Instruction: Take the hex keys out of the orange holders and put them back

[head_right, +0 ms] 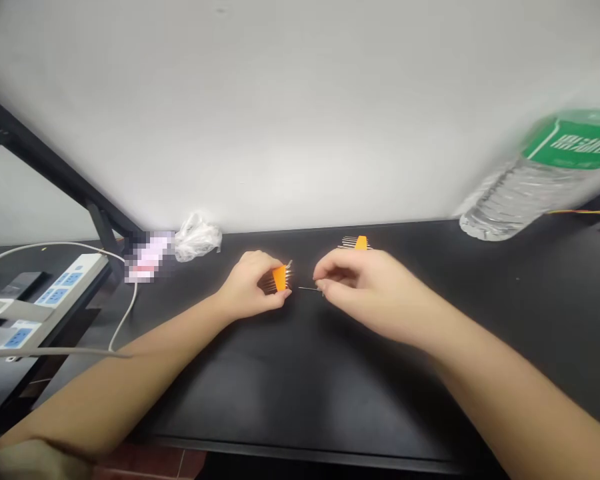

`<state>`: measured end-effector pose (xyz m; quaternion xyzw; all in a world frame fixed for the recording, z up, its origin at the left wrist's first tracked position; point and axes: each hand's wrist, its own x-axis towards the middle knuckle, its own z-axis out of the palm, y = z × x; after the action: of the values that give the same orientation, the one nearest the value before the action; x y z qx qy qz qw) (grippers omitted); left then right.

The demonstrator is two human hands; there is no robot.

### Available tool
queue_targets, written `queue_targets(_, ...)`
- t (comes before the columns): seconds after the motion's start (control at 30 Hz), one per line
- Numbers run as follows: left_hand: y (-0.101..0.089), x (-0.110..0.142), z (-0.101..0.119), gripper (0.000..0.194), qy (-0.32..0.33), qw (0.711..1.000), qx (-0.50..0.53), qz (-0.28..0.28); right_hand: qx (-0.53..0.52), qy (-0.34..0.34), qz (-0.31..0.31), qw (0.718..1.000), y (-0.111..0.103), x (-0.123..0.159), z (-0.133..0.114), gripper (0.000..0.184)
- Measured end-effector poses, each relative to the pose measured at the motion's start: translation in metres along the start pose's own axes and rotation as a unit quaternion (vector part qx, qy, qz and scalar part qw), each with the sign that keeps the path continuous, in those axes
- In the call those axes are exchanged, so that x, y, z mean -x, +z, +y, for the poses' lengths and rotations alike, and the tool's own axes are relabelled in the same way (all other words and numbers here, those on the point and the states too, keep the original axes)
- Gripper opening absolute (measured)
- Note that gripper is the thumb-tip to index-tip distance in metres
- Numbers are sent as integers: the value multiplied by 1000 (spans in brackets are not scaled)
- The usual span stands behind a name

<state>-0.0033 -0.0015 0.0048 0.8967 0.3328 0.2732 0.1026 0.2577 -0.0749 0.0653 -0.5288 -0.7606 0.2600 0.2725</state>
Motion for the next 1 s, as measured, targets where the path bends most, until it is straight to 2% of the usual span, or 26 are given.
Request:
queue_targets(0.07,-1,0,1,37,-6,1000,-4,3,-39,41,-19,998,12,-11,12,8)
queue_targets(0.13,-1,0,1,36,-12,1000,-8,5,-91,73,-26,993,25,-22,26,10)
queue_targets(0.3,2,-1,1,35,-23,1000,-12,-1,-150,75,-26,985,45,-31,52,17)
queue_targets(0.4,4,-2,0,36,-32,999,-11,-10,-105,36,-47,993,47,-28,55,18)
queue_targets(0.53,4,-1,-1,37,-35,999,-10,-14,29,-39,-56,997,50,-24,49,21)
queue_targets(0.67,5,-1,-1,37,-37,999,-16,-14,120,-48,-54,990,55,-18,39,26)
queue_targets(0.83,5,-2,-1,37,-33,999,-19,-16,155,-33,-49,986,59,-12,33,30)
queue_targets(1.0,5,-1,-2,41,-29,998,-48,-33,117,-80,-29,989,57,-12,34,24)
